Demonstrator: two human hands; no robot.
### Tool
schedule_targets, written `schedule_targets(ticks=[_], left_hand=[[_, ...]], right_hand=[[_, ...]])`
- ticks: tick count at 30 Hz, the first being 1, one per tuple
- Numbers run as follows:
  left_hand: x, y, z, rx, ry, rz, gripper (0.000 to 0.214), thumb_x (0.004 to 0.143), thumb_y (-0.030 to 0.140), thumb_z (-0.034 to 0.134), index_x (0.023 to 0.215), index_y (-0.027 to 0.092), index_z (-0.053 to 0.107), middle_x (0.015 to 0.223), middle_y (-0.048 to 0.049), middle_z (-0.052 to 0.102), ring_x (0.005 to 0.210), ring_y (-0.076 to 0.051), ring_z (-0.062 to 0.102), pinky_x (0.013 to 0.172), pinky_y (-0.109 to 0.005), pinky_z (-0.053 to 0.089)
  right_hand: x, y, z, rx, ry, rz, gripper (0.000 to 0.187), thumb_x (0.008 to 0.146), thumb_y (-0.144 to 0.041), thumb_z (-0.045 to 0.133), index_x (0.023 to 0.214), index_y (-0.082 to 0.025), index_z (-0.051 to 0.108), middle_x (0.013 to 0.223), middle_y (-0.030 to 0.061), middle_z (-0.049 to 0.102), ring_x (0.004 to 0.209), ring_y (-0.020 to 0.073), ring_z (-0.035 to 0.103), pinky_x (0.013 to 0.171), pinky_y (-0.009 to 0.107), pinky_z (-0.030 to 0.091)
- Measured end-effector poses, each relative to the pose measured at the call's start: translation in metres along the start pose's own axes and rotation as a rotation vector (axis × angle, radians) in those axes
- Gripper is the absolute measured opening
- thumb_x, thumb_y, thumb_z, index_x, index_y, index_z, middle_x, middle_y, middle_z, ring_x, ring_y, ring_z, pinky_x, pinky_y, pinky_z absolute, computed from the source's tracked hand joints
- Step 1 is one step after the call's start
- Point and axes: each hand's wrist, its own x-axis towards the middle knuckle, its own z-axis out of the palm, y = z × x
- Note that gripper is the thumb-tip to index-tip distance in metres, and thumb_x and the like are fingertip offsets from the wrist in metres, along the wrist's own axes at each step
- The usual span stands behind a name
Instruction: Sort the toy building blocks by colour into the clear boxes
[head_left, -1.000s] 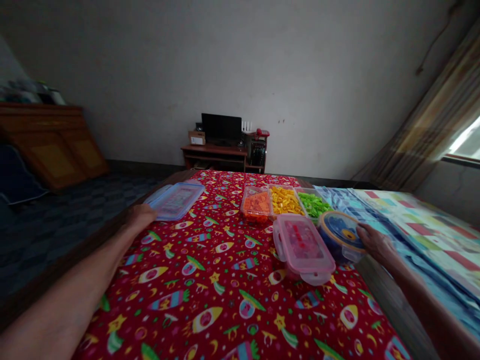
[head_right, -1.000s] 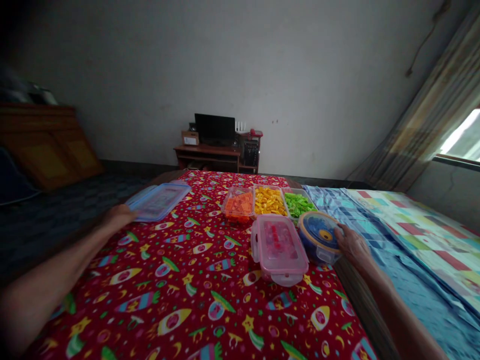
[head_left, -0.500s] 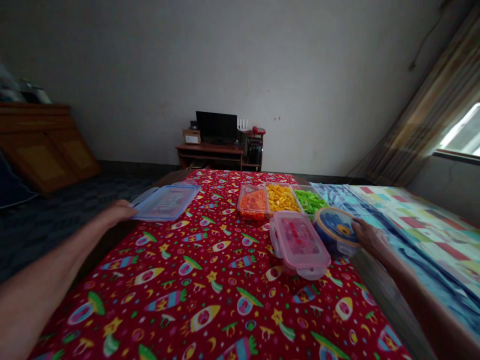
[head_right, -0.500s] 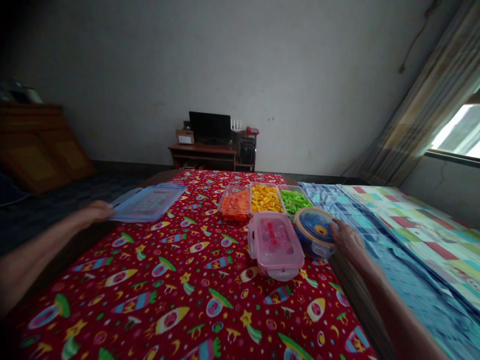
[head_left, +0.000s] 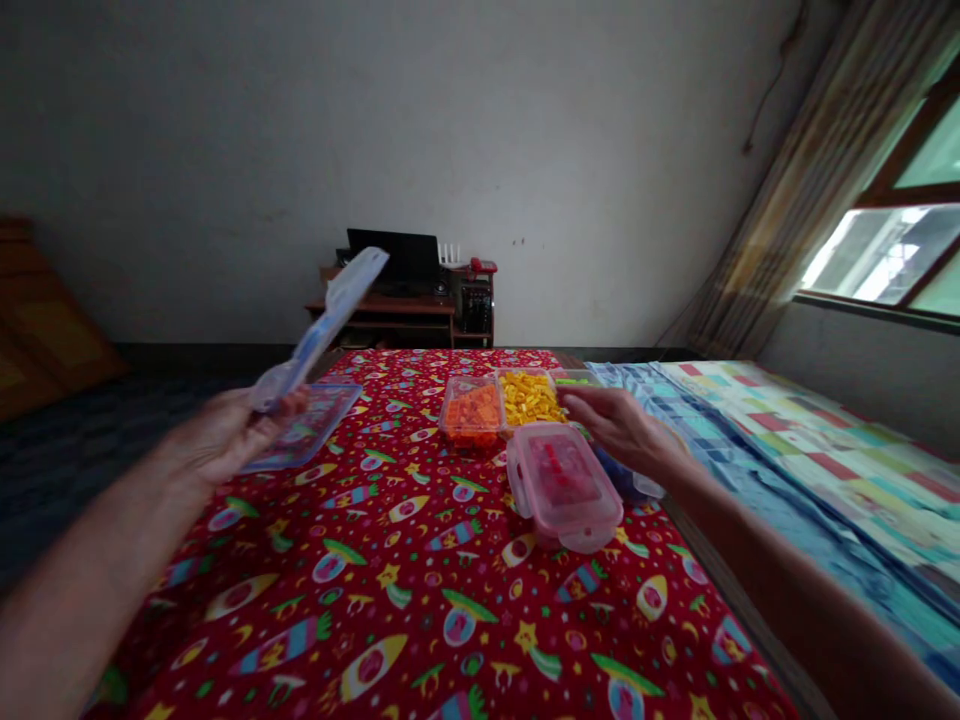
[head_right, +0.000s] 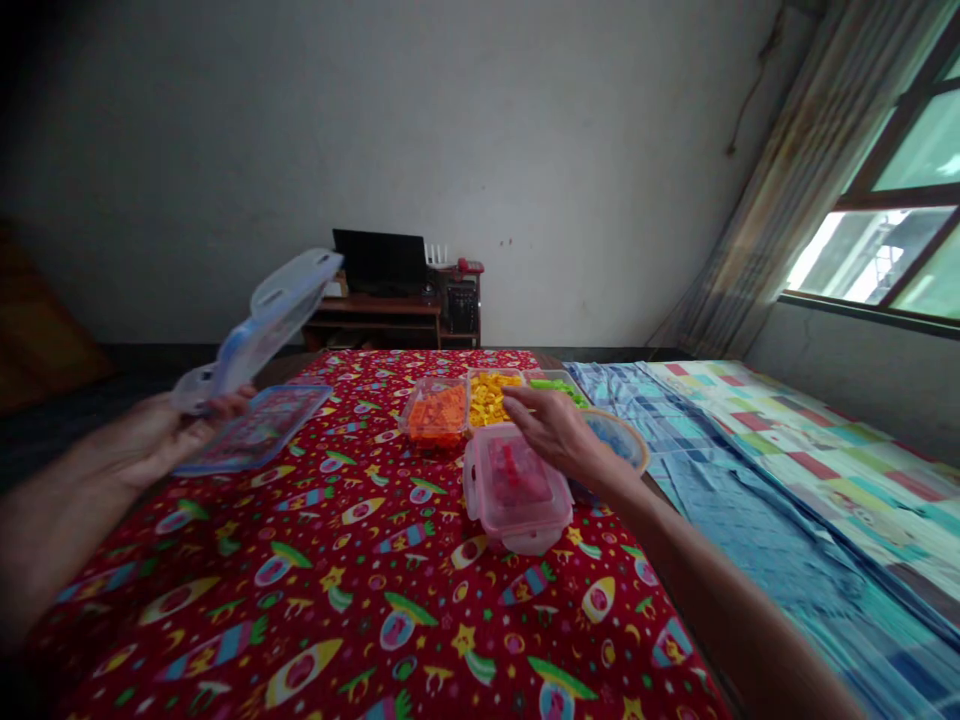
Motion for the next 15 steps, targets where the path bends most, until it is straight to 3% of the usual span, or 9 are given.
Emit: schedule_targets(ticks=[2, 6, 10, 13, 15], left_hand=[[-0.017, -0.010, 0.044, -0.164, -0.175, -0.091, 0.028, 0.089, -0.003, 0.033, 0.094, 0.007, 0.059, 0.071, -0.0024, 0.054, 0.050, 0.000, 0.050, 0.041, 0.000, 0.043], [-0.061, -0.042, 0.135, -0.312, -0.580, -0.251, 0.027, 0.084, 0.000, 0.045, 0.104, 0.010, 0.059, 0.071, -0.0014, 0.052, 0.047, -0.002, 0.049, 0.035, -0.002, 0.040], [-0.089, -0.062, 0.197, -0.498, -0.829, -0.348, 0.035, 0.083, 0.000, 0.046, 0.112, 0.017, 0.056, 0.072, 0.0015, 0.047, 0.047, 0.000, 0.046, 0.035, 0.003, 0.036], [-0.095, -0.064, 0.224, -0.527, -0.958, -0.424, 0.035, 0.084, 0.000, 0.045, 0.112, 0.017, 0.056, 0.073, 0.0014, 0.047, 0.047, 0.001, 0.048, 0.036, 0.004, 0.036], [-0.094, -0.064, 0.237, -0.504, -1.007, -0.438, 0.032, 0.085, 0.000, 0.045, 0.111, 0.016, 0.057, 0.072, 0.0012, 0.048, 0.047, 0.000, 0.049, 0.036, 0.003, 0.036]], right_hand=[[0.017, -0.014, 0.027, 0.261, -0.137, 0.036, 0.036, 0.086, -0.053, 0.053, 0.082, -0.020, 0.067, 0.085, 0.0059, 0.070, 0.080, 0.0202, 0.064, 0.080, 0.037, 0.052], [0.046, -0.019, 0.053, 0.804, -0.087, 0.255, 0.040, 0.085, -0.058, 0.052, 0.084, -0.019, 0.060, 0.075, 0.0048, 0.067, 0.075, 0.0179, 0.064, 0.072, 0.035, 0.055], [0.052, -0.004, 0.034, 1.018, -0.029, 0.243, 0.039, 0.074, -0.054, 0.068, 0.079, -0.017, 0.058, 0.062, -0.0003, 0.061, 0.057, 0.0125, 0.060, 0.058, 0.025, 0.053], [0.047, 0.008, 0.010, 1.032, 0.036, 0.231, 0.041, 0.067, -0.052, 0.075, 0.076, -0.016, 0.058, 0.055, -0.0036, 0.056, 0.045, 0.0082, 0.052, 0.044, 0.018, 0.046], [0.046, 0.014, -0.002, 1.047, 0.063, 0.262, 0.040, 0.069, -0.053, 0.073, 0.075, -0.017, 0.058, 0.050, -0.0055, 0.052, 0.040, 0.0064, 0.045, 0.038, 0.016, 0.041]])
